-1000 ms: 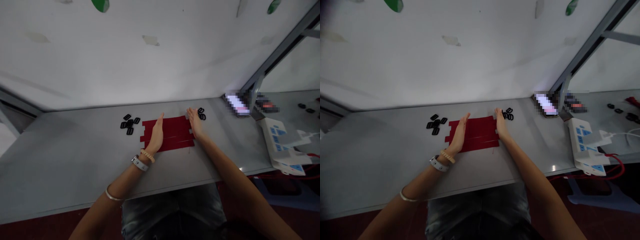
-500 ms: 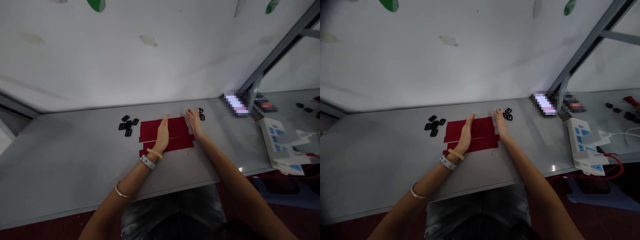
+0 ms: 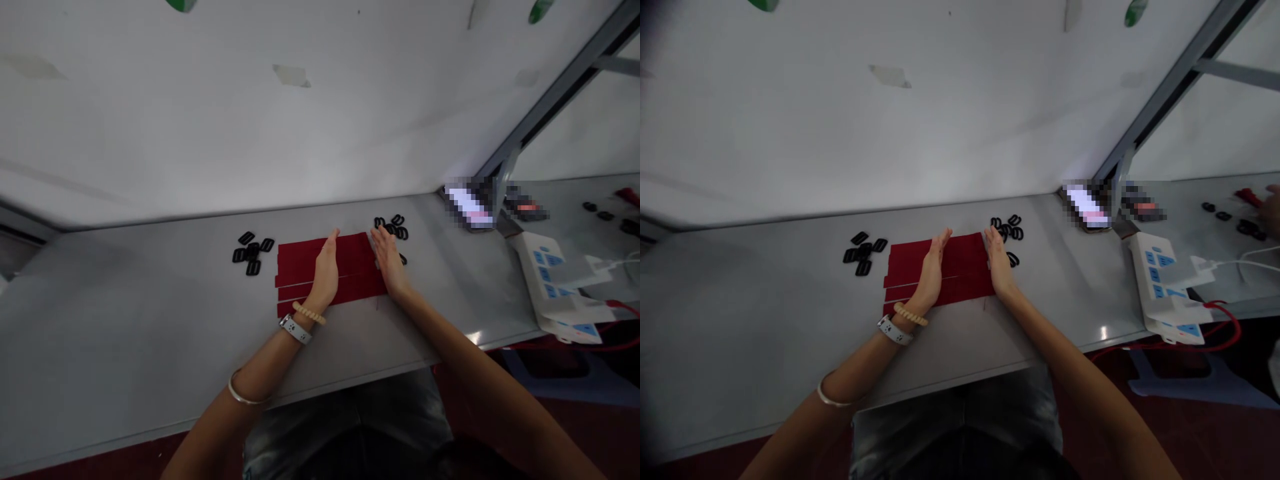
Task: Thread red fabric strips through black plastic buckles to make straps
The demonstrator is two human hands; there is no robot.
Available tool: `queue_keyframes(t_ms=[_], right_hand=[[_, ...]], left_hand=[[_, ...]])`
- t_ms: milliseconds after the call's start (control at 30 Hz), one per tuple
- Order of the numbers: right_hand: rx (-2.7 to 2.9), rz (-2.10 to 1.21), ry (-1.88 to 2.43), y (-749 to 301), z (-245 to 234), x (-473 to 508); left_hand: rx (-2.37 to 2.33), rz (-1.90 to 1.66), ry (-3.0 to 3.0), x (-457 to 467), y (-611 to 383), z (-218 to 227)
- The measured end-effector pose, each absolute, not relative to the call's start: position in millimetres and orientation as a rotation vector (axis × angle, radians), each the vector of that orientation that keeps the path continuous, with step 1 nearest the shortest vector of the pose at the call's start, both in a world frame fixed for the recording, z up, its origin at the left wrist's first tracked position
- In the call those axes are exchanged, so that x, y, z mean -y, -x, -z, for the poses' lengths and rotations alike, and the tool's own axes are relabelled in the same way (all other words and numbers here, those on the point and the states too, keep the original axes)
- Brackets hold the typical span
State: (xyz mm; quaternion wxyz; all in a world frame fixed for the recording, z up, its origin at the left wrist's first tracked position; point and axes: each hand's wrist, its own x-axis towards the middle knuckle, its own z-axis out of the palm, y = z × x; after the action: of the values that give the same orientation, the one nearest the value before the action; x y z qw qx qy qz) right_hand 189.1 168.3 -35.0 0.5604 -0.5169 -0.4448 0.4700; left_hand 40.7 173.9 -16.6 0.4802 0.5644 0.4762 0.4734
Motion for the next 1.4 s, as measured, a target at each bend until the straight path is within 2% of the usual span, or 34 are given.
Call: queue_keyframes(t_ms=[533, 733, 867, 1033, 1167, 1400], right_hand=[[1.063, -1.107, 1.172, -183.9, 33.5, -162.7], [1.139, -0.964, 1.25, -195.1, 28.5, -160.9], [1.477, -0.769, 1.429, -192.4, 21.0, -154.7], [2.089, -0.524, 1.456, -158.4, 19.7, -156.5], [2.236, -0.402, 1.548, -142.6, 23.9, -161.5], [2.258, -0.394, 1.567, -146.0, 31.1, -162.6]], left_hand=[[-1.082, -1.169, -1.327, -169.3, -49.1, 16.2], [-1.156, -1.184, -1.515, -170.5, -35.2, -9.1], [-1.294, -0.806, -2.006, -169.3, -5.9, -20.7], [-1.384, -0.386, -2.528, -156.6, 20.6, 4.9], [-1.48, -0.312, -2.593, -153.3, 25.7, 19.5], [-1.501, -0.326, -2.572, -155.5, 25.9, 21.7]])
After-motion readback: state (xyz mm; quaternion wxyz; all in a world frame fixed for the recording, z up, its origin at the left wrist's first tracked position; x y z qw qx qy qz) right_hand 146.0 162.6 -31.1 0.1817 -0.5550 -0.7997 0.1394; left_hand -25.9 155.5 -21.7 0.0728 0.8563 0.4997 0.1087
